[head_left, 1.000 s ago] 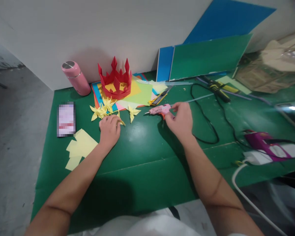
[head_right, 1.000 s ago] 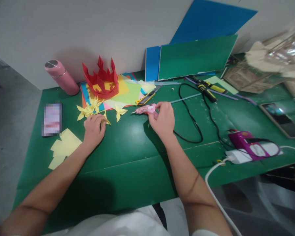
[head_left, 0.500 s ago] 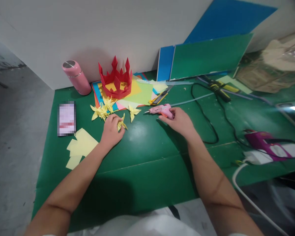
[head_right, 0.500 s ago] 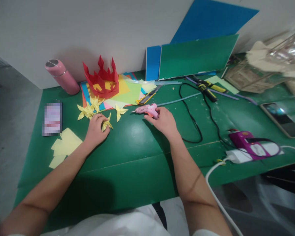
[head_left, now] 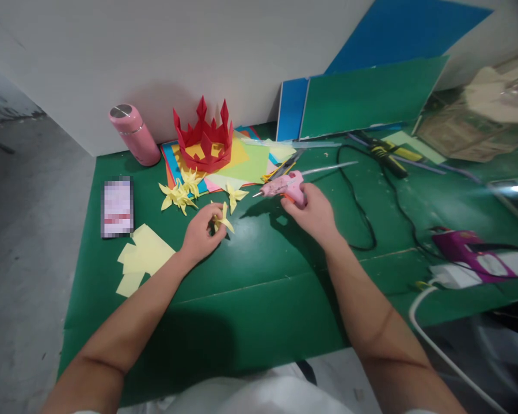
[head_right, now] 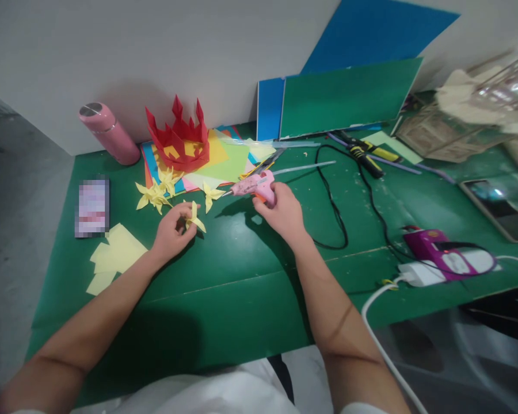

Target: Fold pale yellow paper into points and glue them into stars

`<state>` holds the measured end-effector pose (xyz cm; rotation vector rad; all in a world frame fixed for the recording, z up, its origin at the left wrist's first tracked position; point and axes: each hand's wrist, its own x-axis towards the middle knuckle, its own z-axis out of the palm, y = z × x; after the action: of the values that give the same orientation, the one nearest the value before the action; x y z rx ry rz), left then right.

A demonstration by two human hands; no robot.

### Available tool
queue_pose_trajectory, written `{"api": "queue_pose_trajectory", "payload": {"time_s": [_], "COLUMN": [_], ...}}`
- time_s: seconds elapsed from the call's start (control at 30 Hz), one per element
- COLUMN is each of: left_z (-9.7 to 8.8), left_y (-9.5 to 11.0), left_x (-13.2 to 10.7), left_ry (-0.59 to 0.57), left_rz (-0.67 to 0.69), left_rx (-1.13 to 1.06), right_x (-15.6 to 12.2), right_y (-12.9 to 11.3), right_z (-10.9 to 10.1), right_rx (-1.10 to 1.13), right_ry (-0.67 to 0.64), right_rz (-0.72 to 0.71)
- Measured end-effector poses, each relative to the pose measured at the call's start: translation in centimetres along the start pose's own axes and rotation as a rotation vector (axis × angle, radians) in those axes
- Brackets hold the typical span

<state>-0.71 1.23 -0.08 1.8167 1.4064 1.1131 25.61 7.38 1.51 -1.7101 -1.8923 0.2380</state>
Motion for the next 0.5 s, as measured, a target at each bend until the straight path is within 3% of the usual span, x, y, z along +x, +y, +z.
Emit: {"api": "queue_pose_trajectory", "payload": {"time_s": [0.2, 0.5], "left_z": [0.6, 0.8], "left_y": [-0.1, -0.2], "left_x": [-0.2, -0.2], "left_ry": [-0.041, -0.058], "left_rz": [-0.118, -0.147], "left_rx": [-0.362, -0.426], "right_x": [-1.8, -2.5], "right_y": [-2.9, -3.4], "right_z": [1.0, 1.5], "right_rx": [0.089, -0.02], "right_ry": [-0.018, 0.104], "right_rz": [-0.053, -0.148]}}
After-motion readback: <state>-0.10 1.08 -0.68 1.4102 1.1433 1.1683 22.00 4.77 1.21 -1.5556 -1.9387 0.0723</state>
